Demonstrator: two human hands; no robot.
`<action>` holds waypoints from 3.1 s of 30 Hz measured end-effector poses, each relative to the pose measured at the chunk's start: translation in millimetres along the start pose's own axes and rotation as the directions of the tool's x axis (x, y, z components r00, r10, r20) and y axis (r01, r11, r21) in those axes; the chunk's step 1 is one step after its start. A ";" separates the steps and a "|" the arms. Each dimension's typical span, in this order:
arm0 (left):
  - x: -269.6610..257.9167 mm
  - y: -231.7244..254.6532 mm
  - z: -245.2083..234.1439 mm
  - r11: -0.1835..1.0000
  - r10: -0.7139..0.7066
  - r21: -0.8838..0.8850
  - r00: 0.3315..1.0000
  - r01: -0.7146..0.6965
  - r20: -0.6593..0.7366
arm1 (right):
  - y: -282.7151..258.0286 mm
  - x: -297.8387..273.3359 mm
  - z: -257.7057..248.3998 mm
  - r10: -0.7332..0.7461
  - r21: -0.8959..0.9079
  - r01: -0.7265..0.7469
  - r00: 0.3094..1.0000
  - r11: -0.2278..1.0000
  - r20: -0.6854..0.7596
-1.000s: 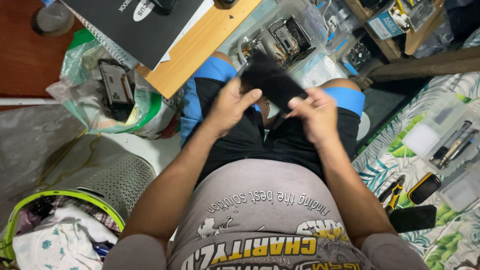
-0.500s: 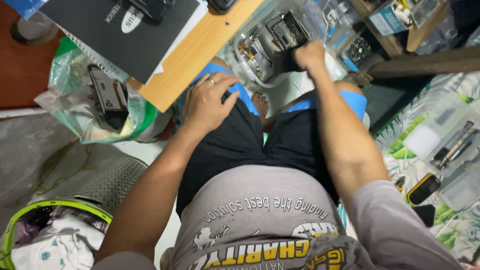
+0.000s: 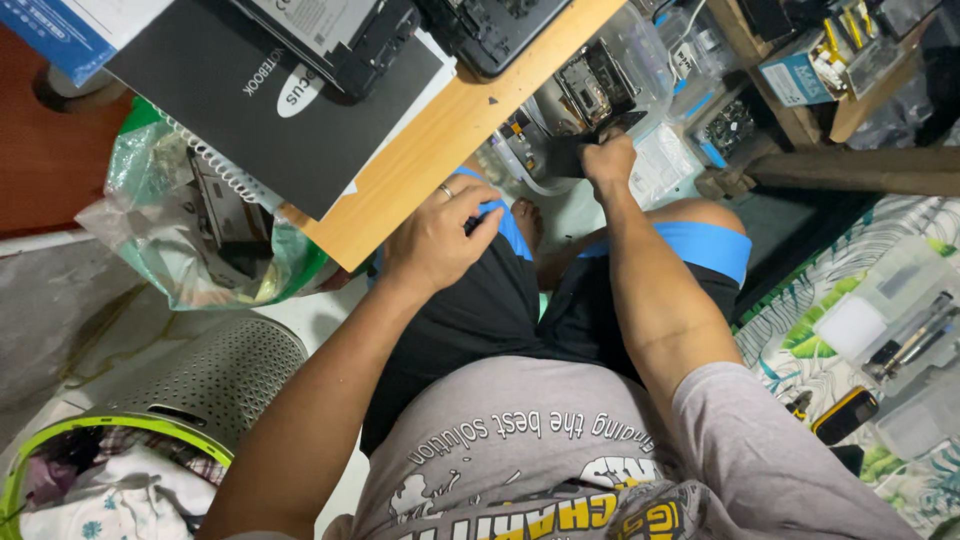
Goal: The person disassembles a smartphone using a metal prying tool, separating the screen from the chassis and detaching internal components. They then handle a new screen assembly, peel off protective films, and prepare it for installation.
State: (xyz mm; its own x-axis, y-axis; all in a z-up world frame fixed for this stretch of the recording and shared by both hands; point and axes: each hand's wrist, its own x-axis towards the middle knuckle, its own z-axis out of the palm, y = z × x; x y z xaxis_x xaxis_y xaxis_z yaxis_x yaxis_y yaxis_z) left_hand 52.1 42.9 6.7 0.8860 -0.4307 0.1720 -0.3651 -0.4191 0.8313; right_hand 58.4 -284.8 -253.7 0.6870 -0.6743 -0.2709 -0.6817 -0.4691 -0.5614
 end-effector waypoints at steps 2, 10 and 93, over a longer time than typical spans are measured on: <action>1.4 0.6 -2.2 1.000 0.014 0.008 1.000 -0.014 -0.010 | 8.2 2.1 8.9 -0.028 0.073 0.030 0.999 0.997 -0.026; 6.8 4.5 -7.8 0.999 0.036 0.003 0.999 -0.036 -0.023 | 14.0 11.4 41.3 0.028 0.065 -0.024 0.998 0.998 -0.060; -66.2 44.9 11.3 0.607 -0.308 -0.735 0.942 0.301 0.131 | -184.0 -266.8 -189.1 -0.815 0.814 -0.511 0.324 0.277 0.481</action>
State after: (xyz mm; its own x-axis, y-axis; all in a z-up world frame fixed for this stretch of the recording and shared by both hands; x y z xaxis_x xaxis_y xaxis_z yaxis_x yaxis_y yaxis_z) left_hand -26.2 43.6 26.6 0.9099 -0.3812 -0.1634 0.2550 0.2035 0.9453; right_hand -47.0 -126.5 69.7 0.8989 0.4381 -0.0059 -0.3350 0.6785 -0.6538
